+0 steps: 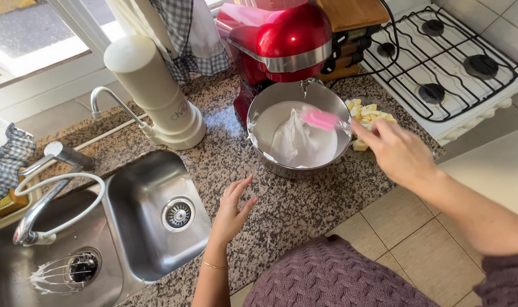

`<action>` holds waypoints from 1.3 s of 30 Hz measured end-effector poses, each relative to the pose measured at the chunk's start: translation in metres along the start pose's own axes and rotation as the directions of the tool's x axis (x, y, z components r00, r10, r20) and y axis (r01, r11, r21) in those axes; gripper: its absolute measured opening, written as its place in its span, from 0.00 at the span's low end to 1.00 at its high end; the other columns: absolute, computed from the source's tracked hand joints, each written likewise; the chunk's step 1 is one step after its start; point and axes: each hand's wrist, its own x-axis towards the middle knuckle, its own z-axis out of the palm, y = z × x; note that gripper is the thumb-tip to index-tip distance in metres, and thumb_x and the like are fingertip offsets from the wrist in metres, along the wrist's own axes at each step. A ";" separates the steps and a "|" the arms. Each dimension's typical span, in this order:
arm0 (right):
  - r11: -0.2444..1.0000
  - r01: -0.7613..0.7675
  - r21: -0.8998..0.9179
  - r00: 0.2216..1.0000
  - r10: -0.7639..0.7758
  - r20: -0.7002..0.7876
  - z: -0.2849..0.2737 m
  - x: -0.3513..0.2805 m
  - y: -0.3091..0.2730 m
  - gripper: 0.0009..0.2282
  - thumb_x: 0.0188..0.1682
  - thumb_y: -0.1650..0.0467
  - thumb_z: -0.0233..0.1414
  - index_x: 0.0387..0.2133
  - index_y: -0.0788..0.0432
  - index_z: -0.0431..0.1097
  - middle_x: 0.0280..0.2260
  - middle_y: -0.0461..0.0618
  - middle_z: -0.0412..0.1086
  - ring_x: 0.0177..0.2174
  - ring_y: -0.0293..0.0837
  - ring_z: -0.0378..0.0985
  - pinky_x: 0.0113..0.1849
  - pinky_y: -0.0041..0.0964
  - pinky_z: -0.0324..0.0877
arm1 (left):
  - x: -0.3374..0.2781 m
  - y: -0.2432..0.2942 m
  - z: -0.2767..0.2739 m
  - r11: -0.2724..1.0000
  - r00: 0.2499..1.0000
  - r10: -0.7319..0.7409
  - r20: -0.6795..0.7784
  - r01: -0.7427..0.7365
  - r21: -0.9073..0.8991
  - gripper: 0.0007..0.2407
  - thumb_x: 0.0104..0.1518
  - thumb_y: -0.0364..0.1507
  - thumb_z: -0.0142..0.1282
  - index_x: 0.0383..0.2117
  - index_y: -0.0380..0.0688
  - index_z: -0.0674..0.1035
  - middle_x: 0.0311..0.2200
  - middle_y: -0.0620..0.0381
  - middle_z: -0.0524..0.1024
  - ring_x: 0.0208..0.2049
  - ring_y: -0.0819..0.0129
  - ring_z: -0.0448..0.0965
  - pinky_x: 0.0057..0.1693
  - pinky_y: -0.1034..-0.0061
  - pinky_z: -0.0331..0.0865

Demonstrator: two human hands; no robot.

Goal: The person is adding butter to the mixer bowl and then turns it on.

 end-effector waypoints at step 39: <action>0.841 0.156 -0.517 0.876 0.124 0.466 -0.088 -0.028 0.124 0.27 0.52 0.73 0.50 0.61 0.25 0.63 0.34 0.34 0.67 0.32 0.29 0.73 0.30 0.20 0.74 | 0.000 -0.005 -0.003 0.999 0.999 0.037 0.006 -0.037 0.033 0.24 0.57 0.33 0.60 0.63 0.51 0.71 0.57 0.53 0.72 0.59 0.58 0.68 0.64 0.64 0.57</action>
